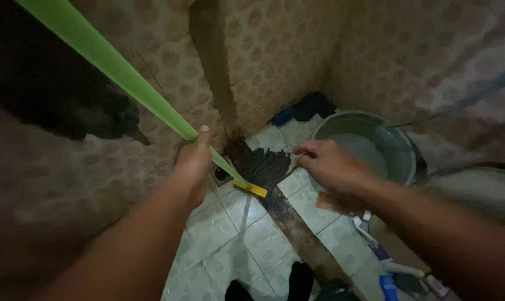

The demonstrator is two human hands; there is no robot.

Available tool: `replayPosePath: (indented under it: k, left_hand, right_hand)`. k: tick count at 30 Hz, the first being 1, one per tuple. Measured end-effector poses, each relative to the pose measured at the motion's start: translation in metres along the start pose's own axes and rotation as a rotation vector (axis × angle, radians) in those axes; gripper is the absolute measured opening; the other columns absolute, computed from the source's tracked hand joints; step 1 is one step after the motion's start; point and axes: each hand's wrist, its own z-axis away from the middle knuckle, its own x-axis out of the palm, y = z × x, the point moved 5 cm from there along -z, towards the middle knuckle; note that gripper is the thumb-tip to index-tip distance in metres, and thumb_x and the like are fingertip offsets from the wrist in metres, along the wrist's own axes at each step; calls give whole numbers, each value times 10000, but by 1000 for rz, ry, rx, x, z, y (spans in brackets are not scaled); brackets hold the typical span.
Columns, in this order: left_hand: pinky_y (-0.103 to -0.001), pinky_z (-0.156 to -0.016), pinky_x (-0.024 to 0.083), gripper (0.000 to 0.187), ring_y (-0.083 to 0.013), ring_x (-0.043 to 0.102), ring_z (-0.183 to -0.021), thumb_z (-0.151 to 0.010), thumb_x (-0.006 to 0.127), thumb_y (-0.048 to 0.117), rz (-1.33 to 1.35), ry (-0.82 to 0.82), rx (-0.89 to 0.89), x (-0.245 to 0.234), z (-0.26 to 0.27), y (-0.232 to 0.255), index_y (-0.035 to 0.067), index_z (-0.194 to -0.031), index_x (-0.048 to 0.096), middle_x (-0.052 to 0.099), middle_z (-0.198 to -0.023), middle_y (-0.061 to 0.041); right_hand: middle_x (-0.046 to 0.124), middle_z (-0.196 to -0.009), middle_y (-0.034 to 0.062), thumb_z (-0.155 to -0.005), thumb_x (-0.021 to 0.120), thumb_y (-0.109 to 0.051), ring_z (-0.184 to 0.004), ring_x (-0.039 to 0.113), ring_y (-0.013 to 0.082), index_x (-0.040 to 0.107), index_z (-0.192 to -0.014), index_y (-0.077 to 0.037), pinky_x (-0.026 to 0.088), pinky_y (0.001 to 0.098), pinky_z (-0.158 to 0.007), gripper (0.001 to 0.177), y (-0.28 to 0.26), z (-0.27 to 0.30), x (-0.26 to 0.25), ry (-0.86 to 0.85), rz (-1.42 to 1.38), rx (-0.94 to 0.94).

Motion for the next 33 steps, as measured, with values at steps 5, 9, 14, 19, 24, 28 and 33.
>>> replayPosePath:
  k: [5,9,14,19,24,28,33]
  left_hand:
    - [-543,-1264,174,811,-338,229,-1567,-993,395,590,-16,9,-31,-8,-8,-18,138,-1632,185,222,-1679,-188]
    - [-532,-1274,158,846,-319,199,-1578,-969,435,608,5,60,-85,-11,-21,-36,152,-1633,175,185,-1692,-172]
    - [-523,-1253,197,873,-324,237,-1557,-961,434,606,118,58,-1,-2,-55,-60,118,-1626,146,236,-1669,-182]
    - [-504,-1252,215,872,-338,244,-1539,-973,426,604,145,103,-19,9,-87,-83,137,-1634,100,214,-1664,-183]
    - [-510,-1218,266,906,-322,349,-1462,-972,466,546,162,209,62,17,-129,-111,113,-1622,8,279,-1595,-200]
    - [-508,-1185,308,820,-325,440,-1376,-998,439,526,174,244,67,17,-163,-138,67,-1601,128,390,-1514,-205]
    - [-465,-1146,342,760,-312,467,-1334,-1007,410,515,212,260,136,22,-195,-154,46,-1573,219,445,-1448,-193]
  right_hand:
    - [711,-1199,96,-969,571,-331,-1025,728,249,681,-1278,-174,577,401,-898,363,0,8,21,-35,152,4]
    - [742,-1103,151,-966,577,-277,-977,731,265,710,-1224,-77,565,416,-887,353,11,-3,37,-26,165,-243]
    - [749,-1081,158,-995,538,-271,-913,751,280,701,-1234,-87,587,428,-849,343,51,-39,62,-93,162,-169]
    - [754,-1091,139,-976,582,-257,-917,730,245,721,-1235,-124,584,400,-842,323,78,-84,82,-5,344,-234]
    - [754,-1090,121,-999,586,-239,-900,753,244,718,-1243,-123,602,395,-808,301,87,-100,92,32,269,-69]
    - [721,-1110,121,-1036,523,-213,-899,738,246,709,-1230,-124,606,414,-784,282,99,-108,100,89,325,-17]
    - [765,-996,153,-1039,528,-171,-871,741,263,740,-1199,-115,602,417,-786,271,118,-141,114,126,376,-113]
